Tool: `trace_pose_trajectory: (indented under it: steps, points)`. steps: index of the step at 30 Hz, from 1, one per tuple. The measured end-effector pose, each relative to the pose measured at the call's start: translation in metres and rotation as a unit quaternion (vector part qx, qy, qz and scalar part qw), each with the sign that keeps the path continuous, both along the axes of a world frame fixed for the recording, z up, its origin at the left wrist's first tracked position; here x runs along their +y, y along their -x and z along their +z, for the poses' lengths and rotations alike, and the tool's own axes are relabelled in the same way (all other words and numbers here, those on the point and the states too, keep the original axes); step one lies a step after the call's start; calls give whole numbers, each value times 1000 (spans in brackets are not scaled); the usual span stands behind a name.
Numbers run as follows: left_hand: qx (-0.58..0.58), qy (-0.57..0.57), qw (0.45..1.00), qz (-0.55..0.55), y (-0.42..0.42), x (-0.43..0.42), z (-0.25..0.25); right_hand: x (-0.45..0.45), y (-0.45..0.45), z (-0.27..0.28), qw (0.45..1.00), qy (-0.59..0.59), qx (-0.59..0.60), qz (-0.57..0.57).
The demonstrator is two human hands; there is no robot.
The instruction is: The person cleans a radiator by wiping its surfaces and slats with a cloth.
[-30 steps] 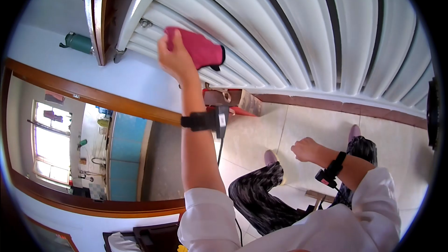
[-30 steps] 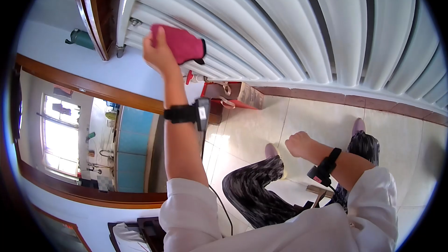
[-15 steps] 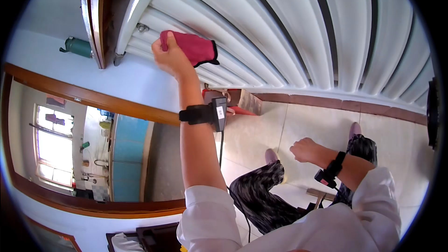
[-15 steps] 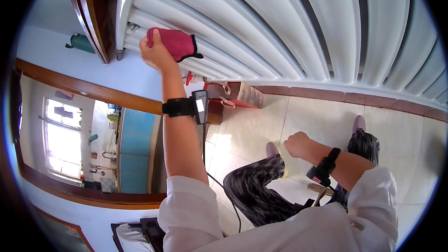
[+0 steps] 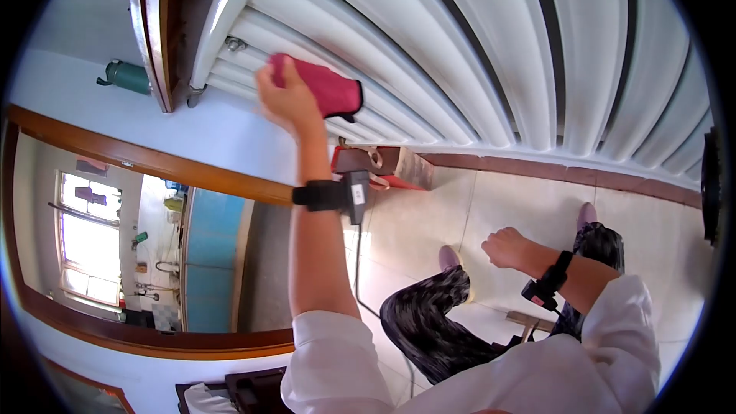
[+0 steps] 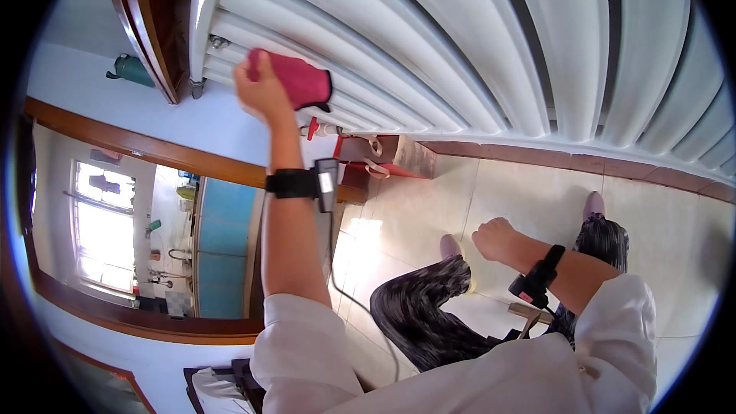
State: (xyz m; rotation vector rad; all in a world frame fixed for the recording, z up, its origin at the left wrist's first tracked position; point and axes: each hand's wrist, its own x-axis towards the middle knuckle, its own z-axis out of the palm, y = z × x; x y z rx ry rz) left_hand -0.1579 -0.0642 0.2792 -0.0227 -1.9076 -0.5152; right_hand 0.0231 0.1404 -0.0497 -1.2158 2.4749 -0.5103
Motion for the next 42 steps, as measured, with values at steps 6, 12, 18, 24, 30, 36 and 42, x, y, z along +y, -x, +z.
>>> trace_pose_trajectory:
  steps: [6, 12, 18, 24, 30, 36, 42]
  points:
    - [-42, 72, 996, 31, -1, -7, -35, -1, 1, -3, 1000, 11, 3, 4]
    - [23, 51, 998, -1, -3, 9, -3, 4, 4, 8, 1000, 18, 15, -15]
    - [24, 115, 993, 21, -2, 2, -14, 2, 1, 6, 1000, 9, 5, 3]
    - [4, 53, 998, 43, -5, 14, 8, 4, 4, 2, 1000, 0, 3, -4]
    - [-39, 65, 996, 52, -7, 8, -13, 0, 2, -4, 1000, 7, 12, -1]
    - [-9, 54, 998, 17, -7, 16, 21, 2, 7, -2, 1000, -1, -4, -2]
    - [-28, 81, 996, 17, -10, 10, -4, -1, 1, 0, 1000, -5, -12, 1]
